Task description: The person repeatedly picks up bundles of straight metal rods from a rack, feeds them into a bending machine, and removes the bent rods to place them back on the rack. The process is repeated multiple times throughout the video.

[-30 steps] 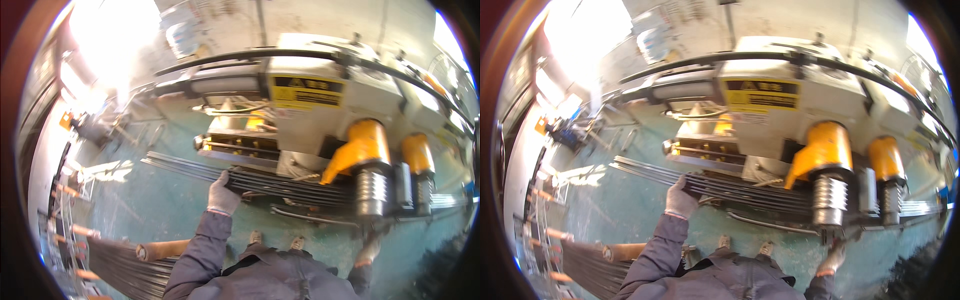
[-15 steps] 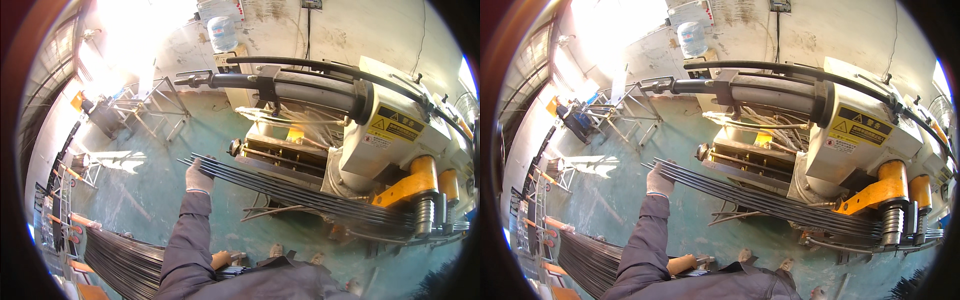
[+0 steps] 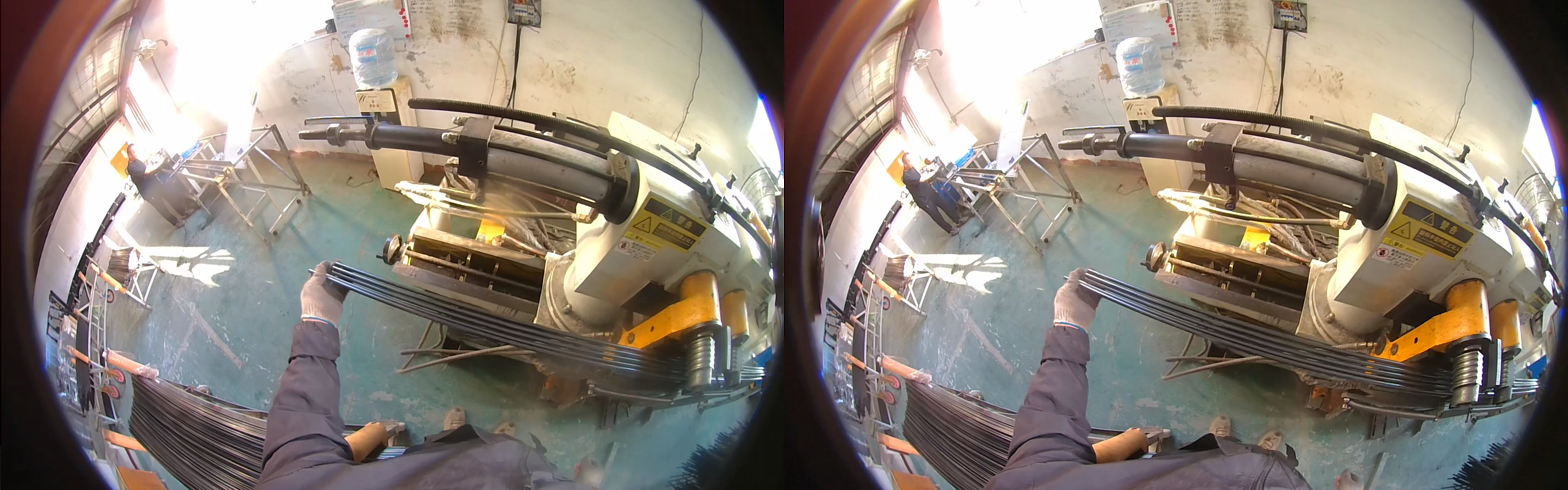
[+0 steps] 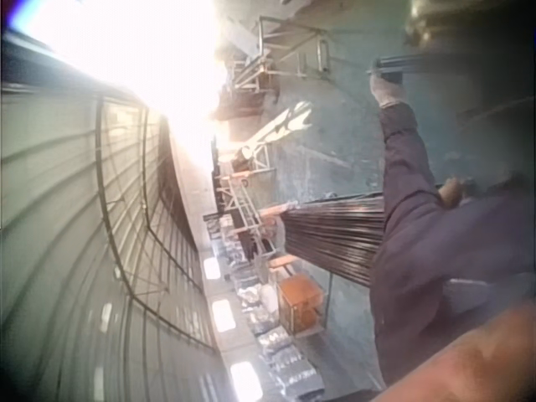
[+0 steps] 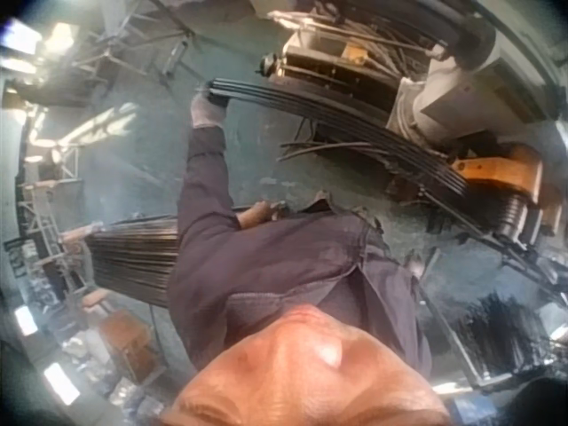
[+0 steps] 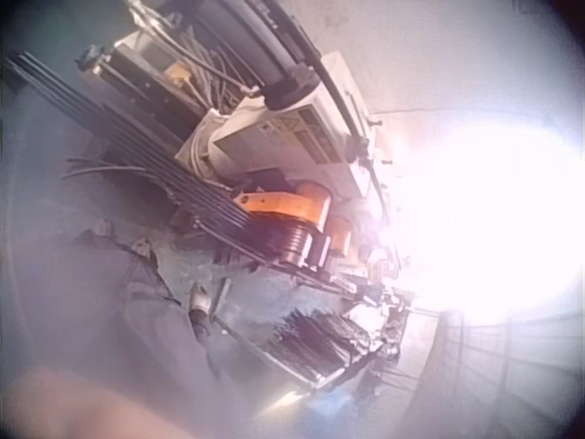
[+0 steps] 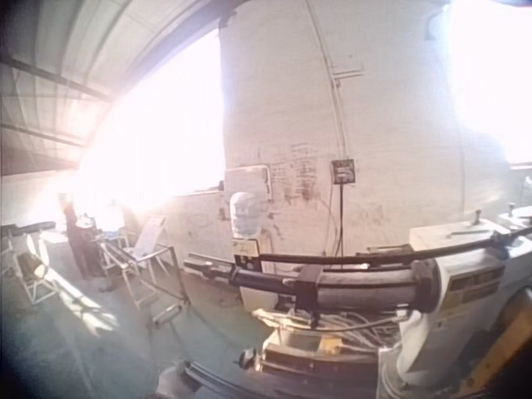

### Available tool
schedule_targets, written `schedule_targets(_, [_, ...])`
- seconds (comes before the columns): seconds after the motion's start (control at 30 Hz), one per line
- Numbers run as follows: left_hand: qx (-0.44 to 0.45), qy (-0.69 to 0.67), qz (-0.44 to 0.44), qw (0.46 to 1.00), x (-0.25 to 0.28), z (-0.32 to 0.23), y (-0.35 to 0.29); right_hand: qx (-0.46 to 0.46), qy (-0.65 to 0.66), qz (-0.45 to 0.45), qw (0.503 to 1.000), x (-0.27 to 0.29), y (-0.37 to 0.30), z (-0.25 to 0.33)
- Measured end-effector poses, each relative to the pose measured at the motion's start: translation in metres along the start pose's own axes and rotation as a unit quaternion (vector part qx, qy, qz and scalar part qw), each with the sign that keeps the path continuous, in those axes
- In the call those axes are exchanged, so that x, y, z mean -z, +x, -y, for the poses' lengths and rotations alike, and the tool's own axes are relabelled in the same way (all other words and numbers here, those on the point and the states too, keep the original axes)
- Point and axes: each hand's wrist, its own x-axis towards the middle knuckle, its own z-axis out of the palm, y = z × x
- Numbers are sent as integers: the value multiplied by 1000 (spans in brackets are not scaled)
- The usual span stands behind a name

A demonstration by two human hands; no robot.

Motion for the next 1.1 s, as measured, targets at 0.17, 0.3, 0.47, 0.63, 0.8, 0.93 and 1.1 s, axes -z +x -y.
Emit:
schedule_targets(0.17, [36,23,44,998,-7,13,-25,-137,335,53,931,-17,45,-3])
schedule_targets(0.3, [27,14,46,998,-13,5,-25,-360,275,-8,891,-2,62,55])
schedule_targets(0.47, [-12,29,-16,999,-17,-8,-22,-287,383,-57,876,25,45,87])
schedule_targets(0.63, [17,103,52,993,-20,-1,-38,-328,389,-91,856,19,51,68])
schedule_targets(0.8, [1,136,60,989,-23,-3,-48,-327,214,-21,920,19,54,51])
schedule_targets(0.93, [30,117,70,990,-26,-13,-39,-131,73,1,989,24,52,30])
schedule_targets(1.1, [64,126,89,986,-27,-12,-29,114,-135,-106,979,26,49,29])
